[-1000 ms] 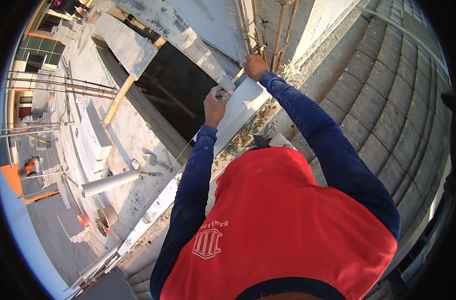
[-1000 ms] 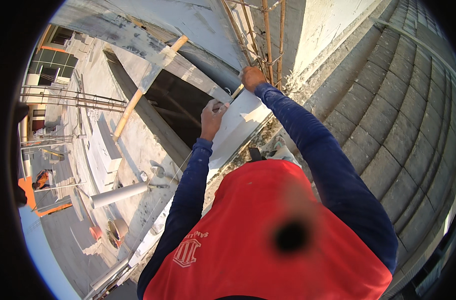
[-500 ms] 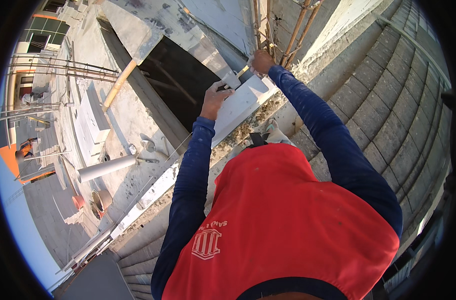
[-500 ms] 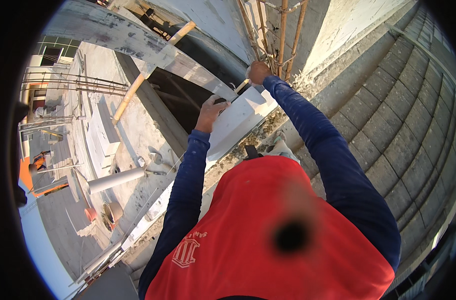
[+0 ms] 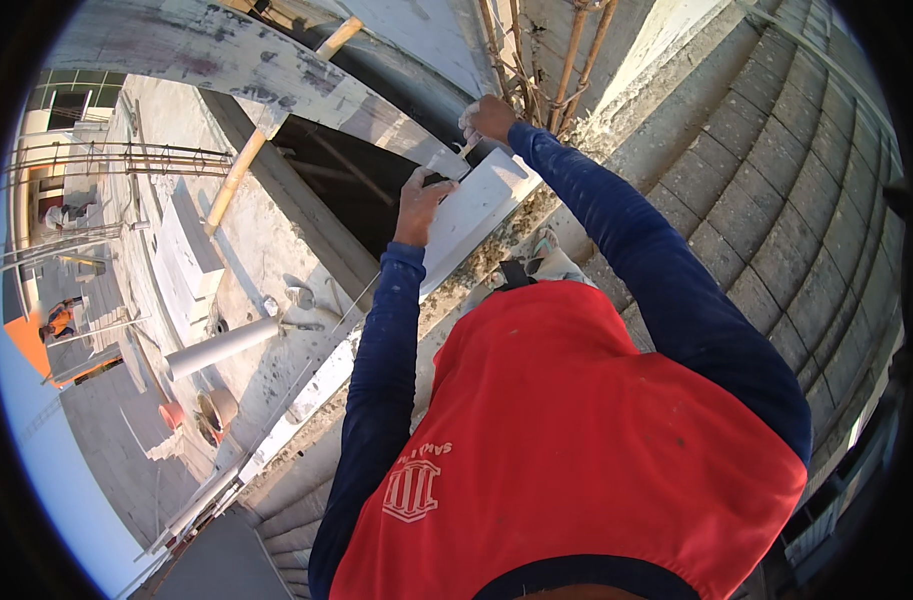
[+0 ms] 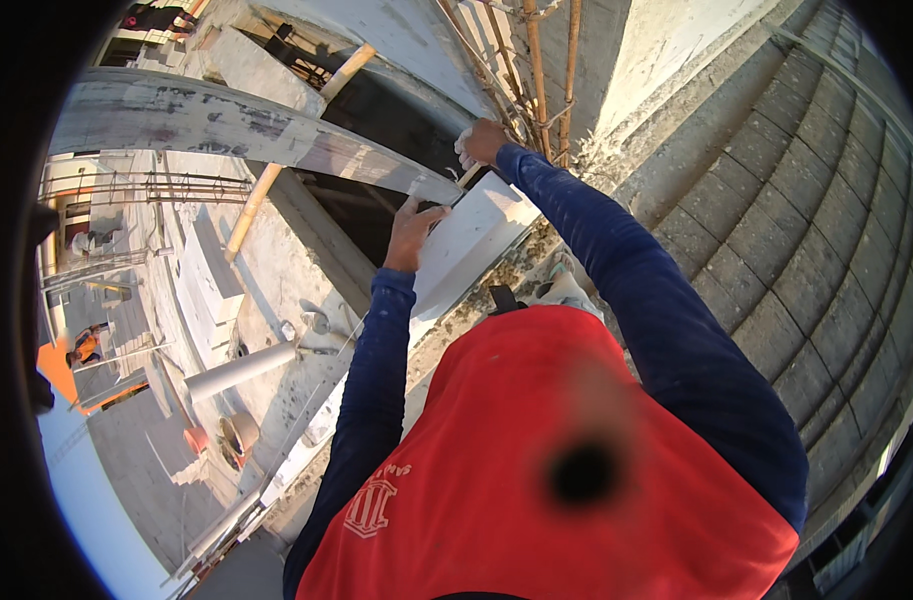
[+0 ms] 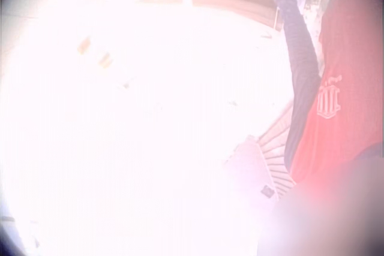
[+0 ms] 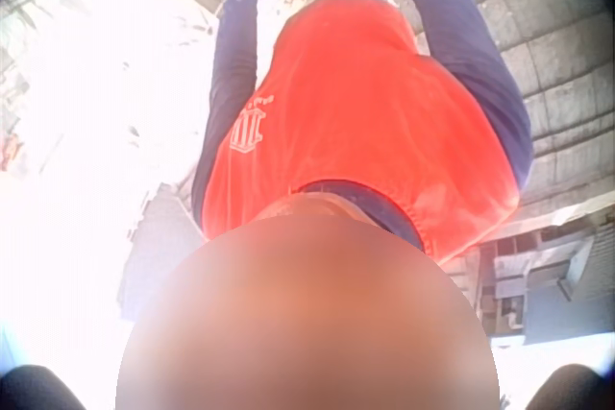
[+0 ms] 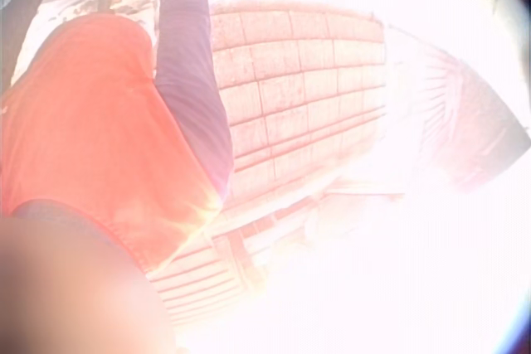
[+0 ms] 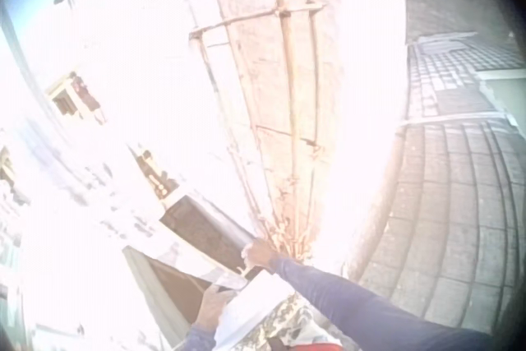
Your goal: The person places white rectangular roof tiles onto a curved metal frame on a rooftop. They use a trowel to apply mortar or adhesive to the frame before positioning each tile and tapping it into place.
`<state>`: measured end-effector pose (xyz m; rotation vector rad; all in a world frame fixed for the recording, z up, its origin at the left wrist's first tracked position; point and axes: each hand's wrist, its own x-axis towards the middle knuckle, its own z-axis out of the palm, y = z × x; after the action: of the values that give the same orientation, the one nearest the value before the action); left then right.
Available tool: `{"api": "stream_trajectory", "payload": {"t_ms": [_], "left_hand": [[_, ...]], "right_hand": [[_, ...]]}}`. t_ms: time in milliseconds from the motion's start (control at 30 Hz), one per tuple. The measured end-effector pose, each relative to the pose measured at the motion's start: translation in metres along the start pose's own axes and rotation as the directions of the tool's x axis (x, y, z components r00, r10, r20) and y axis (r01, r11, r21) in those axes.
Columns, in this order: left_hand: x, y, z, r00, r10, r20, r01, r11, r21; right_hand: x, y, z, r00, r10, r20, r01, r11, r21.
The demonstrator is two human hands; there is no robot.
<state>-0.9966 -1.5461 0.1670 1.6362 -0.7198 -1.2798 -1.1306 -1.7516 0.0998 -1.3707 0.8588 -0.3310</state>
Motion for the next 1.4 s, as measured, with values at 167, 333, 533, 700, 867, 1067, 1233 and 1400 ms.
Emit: {"api": "stream_trajectory", "payload": {"t_ms": [167, 333, 533, 700, 867, 1067, 1233, 1400], "left_hand": [[-0.003, 0.001, 0.001, 1.000, -0.005, 0.000, 0.005, 1.000, -0.025], [-0.002, -0.002, 0.002, 0.999, -0.035, -0.001, 0.035, 0.999, -0.037], [-0.001, -0.002, 0.002, 1.000, -0.028, 0.006, 0.028, 0.997, -0.067], [-0.001, -0.004, 0.003, 1.000, -0.011, 0.015, 0.012, 0.998, -0.069], [-0.001, 0.003, 0.001, 1.000, -0.019, 0.018, 0.020, 0.998, -0.056], [0.008, 0.014, 0.001, 0.964, -0.183, -0.191, 0.130, 0.957, -0.261], [0.016, -0.010, -0.003, 0.932, -0.063, -0.357, -0.073, 0.932, -0.355], [0.011, -0.033, -0.015, 0.908, 0.072, -0.413, -0.192, 0.947, -0.258]], "right_hand": [[0.003, -0.027, 0.014, 1.000, -0.020, 0.004, 0.020, 1.000, -0.010], [-0.003, -0.040, 0.018, 0.999, -0.038, -0.002, 0.038, 0.999, -0.008], [-0.009, -0.047, 0.020, 0.996, -0.085, -0.014, 0.086, 0.995, 0.050], [-0.008, -0.054, 0.025, 0.995, -0.094, 0.030, 0.095, 0.995, -0.008], [0.004, -0.060, 0.032, 0.991, -0.062, 0.123, 0.085, 0.978, -0.189], [0.046, -0.056, 0.058, 0.851, -0.342, 0.398, 0.518, 0.429, -0.740], [0.055, -0.019, 0.051, 0.823, -0.243, 0.513, 0.550, 0.565, -0.615], [0.045, -0.009, 0.048, 0.726, -0.301, 0.618, 0.567, 0.771, -0.289]]}}
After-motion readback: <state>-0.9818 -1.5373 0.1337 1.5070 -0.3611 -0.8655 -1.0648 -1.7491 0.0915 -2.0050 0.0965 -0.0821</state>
